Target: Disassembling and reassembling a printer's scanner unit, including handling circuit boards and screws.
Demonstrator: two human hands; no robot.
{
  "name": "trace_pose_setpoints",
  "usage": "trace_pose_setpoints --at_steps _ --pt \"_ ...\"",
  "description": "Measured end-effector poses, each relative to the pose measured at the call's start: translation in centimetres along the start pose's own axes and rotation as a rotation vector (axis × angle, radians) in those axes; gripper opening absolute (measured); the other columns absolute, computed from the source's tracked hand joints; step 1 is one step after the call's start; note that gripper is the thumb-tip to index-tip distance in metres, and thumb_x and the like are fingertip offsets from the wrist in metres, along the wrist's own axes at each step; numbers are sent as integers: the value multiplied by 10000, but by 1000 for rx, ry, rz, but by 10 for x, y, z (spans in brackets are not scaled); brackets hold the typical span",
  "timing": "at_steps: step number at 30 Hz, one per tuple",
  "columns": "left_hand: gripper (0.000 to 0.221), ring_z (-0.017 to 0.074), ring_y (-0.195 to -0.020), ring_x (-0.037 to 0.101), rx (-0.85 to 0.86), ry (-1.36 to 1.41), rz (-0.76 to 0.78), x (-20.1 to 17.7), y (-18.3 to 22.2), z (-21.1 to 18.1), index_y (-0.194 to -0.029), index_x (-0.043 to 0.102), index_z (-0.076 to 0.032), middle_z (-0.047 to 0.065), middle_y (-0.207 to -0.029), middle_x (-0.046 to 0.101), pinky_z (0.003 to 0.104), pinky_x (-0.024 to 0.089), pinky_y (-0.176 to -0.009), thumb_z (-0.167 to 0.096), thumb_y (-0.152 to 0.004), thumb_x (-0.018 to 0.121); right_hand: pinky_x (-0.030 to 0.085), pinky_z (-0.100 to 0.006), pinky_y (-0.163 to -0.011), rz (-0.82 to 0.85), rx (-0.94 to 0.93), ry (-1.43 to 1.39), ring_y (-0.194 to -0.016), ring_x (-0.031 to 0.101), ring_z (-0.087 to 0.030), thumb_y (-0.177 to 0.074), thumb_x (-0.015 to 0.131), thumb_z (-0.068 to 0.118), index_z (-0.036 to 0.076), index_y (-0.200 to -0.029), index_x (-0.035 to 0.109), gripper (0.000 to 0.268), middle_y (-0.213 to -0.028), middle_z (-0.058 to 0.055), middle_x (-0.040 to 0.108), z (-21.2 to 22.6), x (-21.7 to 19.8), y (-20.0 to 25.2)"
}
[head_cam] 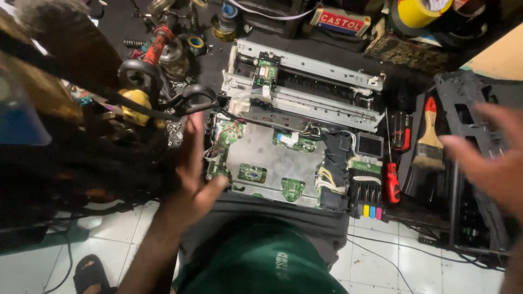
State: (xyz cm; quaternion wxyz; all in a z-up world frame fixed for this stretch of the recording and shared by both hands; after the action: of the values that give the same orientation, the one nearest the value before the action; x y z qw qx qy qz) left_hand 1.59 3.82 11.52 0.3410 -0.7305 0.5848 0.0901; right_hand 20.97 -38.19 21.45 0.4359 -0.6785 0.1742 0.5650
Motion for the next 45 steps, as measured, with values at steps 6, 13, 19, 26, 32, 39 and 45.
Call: trace_pose_setpoints --at_steps 6,13,19,26,32,39,45 --pt "736 281 -1362 528 -135 -440 233 34 -67 7 -1598 293 -44 72 -1714 175 504 458 -1051 -515 -1033 311 677 -409 -684 544 7 224 -1140 670 -182 -956 590 572 262 -1445 604 579 -1307 29 694 166 20 -90" --pt "293 317 -1040 633 -202 -768 95 74 -129 85 -1080 645 -190 21 -1070 597 467 519 -784 -321 -840 748 577 -437 -733 176 -331 -105 -891 744 -313 -923 738 314 145 -1191 735 318 -948 -61 722 202 108 -110" --pt "127 311 -1034 609 -204 -768 217 57 -138 56 -988 753 -143 73 -1026 627 413 504 -775 -175 -865 743 569 -384 -741 223 -224 -217 -867 727 -258 -963 693 255 152 -1226 706 282 -949 -24 688 206 153 -122" --pt "104 300 -893 669 -258 -557 230 36 -140 20 -916 756 -97 112 -896 684 372 528 -688 -111 -911 653 572 -380 -702 245 -156 -398 -834 717 -309 -959 689 120 104 -1044 728 95 -877 -74 685 207 164 -126" --pt "198 235 -638 649 -230 -522 267 40 -143 31 -768 740 -96 77 -665 651 323 485 -544 -79 -933 631 580 -360 -705 223 -144 -507 -845 715 -301 -951 695 59 96 -1011 732 80 -889 -102 698 207 166 -126" --pt "360 112 -446 433 -241 -495 309 42 -148 33 -576 601 -138 -13 -495 482 257 334 -467 -63 -926 561 573 -389 -679 238 -175 -580 -801 699 -321 -931 683 10 62 -1011 744 113 -867 -144 687 209 154 -128" --pt "421 81 -422 345 -278 -474 279 37 -149 28 -511 475 -177 -66 -462 416 234 286 -458 -58 -910 531 563 -397 -664 235 -202 -615 -799 694 -323 -919 701 13 93 -996 749 120 -865 -128 691 205 157 -131"
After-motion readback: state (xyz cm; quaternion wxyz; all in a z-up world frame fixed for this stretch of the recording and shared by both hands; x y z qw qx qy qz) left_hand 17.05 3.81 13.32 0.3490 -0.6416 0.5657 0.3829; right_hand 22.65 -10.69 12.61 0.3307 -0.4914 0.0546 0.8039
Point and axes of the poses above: each hand's wrist, its own y-axis away from the middle knuckle, its own x-axis out of the palm, z = x × y, the point moved 5 cm from there along -y, towards the middle knuckle
